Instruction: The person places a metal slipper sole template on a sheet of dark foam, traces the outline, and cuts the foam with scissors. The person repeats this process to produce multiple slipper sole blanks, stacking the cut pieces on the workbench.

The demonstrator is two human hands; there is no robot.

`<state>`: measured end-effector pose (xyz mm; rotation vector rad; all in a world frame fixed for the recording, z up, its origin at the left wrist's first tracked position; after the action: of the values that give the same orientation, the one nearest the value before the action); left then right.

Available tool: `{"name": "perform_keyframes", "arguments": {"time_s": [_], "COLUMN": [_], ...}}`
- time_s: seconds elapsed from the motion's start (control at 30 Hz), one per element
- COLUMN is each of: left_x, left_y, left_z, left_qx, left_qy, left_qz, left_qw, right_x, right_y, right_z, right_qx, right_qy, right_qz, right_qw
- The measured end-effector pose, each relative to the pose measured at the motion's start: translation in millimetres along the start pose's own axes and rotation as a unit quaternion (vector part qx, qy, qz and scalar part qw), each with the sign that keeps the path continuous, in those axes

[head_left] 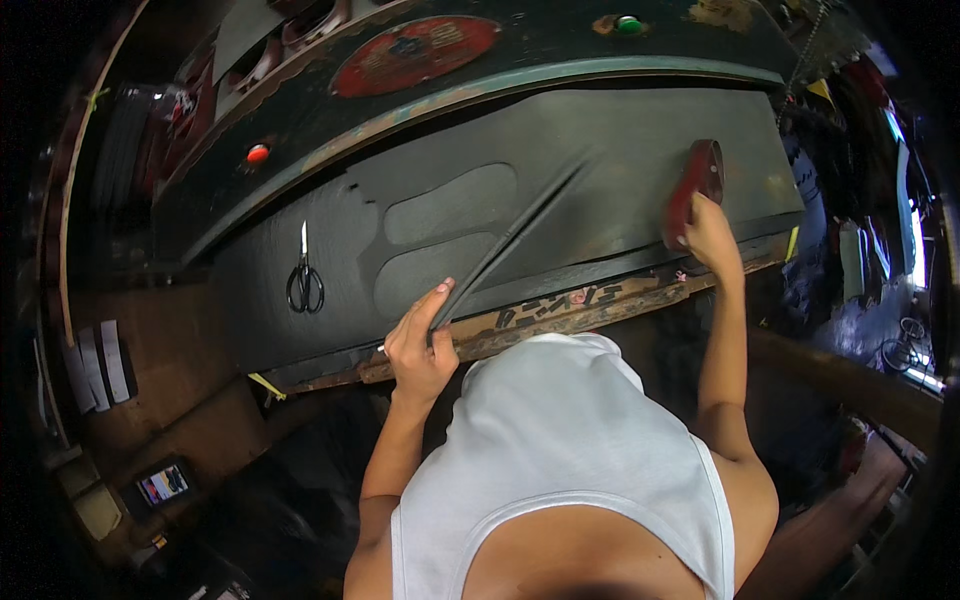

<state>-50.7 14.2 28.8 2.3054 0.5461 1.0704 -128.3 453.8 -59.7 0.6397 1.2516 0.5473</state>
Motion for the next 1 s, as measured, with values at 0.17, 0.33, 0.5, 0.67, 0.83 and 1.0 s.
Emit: {"name": "perform_keyframes", "arguments": {"time_s": [0.17, 0.33, 0.5, 0.67, 0.83, 1.0], "left_x": [-2.9, 2.0, 20.8, 23.7, -12.5, -67.1], "left_y": [-15.6, -73.9, -123.8, -104.7, -17.1, -5.3], "left_z": [1.1, -7.4, -31.2, -115.5, -309.4, -448.6], "left_qx": [0.031, 0.111, 0.027, -0.119, 0.153, 0.000], "left_qy": [0.098, 0.291, 0.290, 0.086, -0.244, -0.054], "left_qz": [0.085, 0.487, 0.527, 0.310, -0.176, -0.291], "left_qw": [0.991, 0.816, 0.798, 0.939, 0.941, 0.955], "right_x": [-9.3, -49.0, -84.0, -65.4, -54.1, -94.4], "right_y": [-48.7, -36.9, -58.8, -37.6, -17.4, 3.1], "right_z": [-17.4, 16.7, 25.9, 21.9, 40.9, 50.1], "right_qx": [0.001, -0.078, -0.188, -0.081, -0.095, -0.168], "right_qy": [0.010, 0.075, 0.074, 0.057, 0.123, 0.341], "right_qz": [0.099, 0.077, -0.479, -0.664, -0.725, -0.694], "right_qw": [0.995, 0.991, 0.854, 0.741, 0.671, 0.612]}}
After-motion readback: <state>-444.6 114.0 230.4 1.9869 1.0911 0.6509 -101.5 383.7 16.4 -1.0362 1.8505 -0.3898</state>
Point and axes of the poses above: each hand's wrist, its own z-axis away from the middle knuckle, its own y-axis out of the back of the hand, x = y × z, the point moved 6 cm from there along -z, towards the middle knuckle, and after that the axes turned 6 degrees about -y, right-handed, at the moved point
